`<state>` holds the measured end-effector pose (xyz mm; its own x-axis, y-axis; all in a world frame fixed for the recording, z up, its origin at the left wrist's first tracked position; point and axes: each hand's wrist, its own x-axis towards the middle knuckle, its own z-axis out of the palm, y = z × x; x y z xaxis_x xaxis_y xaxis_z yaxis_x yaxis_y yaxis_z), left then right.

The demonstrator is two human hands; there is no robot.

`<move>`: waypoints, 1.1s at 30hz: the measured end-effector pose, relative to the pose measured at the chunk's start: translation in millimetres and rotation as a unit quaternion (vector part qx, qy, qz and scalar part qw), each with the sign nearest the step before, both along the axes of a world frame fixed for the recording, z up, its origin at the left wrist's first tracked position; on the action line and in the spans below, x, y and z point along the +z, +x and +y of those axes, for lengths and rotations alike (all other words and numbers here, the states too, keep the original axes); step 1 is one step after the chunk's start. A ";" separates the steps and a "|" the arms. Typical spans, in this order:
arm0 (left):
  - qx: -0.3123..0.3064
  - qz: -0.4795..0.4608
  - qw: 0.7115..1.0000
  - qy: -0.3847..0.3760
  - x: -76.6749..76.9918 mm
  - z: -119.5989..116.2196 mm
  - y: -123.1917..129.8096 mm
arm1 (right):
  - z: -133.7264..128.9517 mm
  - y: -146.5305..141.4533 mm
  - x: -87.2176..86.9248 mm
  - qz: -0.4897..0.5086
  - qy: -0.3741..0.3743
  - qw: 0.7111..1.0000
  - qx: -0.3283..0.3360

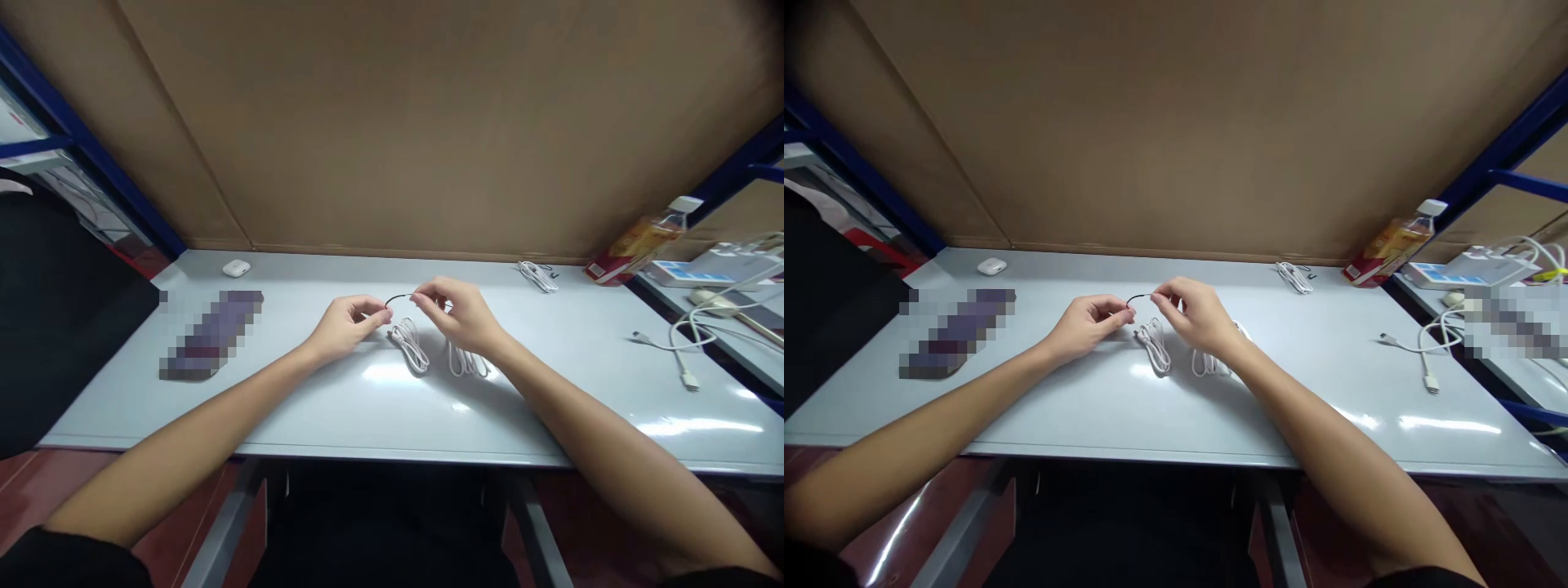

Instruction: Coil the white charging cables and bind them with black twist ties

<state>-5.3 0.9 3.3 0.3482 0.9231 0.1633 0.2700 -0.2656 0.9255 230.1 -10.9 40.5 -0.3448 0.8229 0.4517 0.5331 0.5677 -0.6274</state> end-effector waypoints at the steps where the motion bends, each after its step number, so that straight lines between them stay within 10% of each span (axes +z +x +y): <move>1: 0.020 0.024 0.999 0.009 1.1 1.4 -1.9 | 4.0 6.8 1.9 -0.018 0.000 1.000 -0.004; 9: 0.017 0.143 0.973 0.180 8.7 -3.2 0.4 | 21.8 37.9 7.4 -0.157 0.054 0.985 0.044; 16: 0.012 0.129 0.978 0.162 1.5 -3.2 -2.5 | 39.6 65.1 8.0 -0.160 0.082 0.983 -0.040; 22: -0.113 0.171 0.965 0.165 2.7 -12.8 -1.6 | 60.2 92.3 -9.6 -0.193 0.022 0.977 -0.082; 33: -0.218 0.274 0.910 0.222 3.3 -28.3 8.5 | 35.9 59.6 0.1 -0.209 0.018 0.976 -0.065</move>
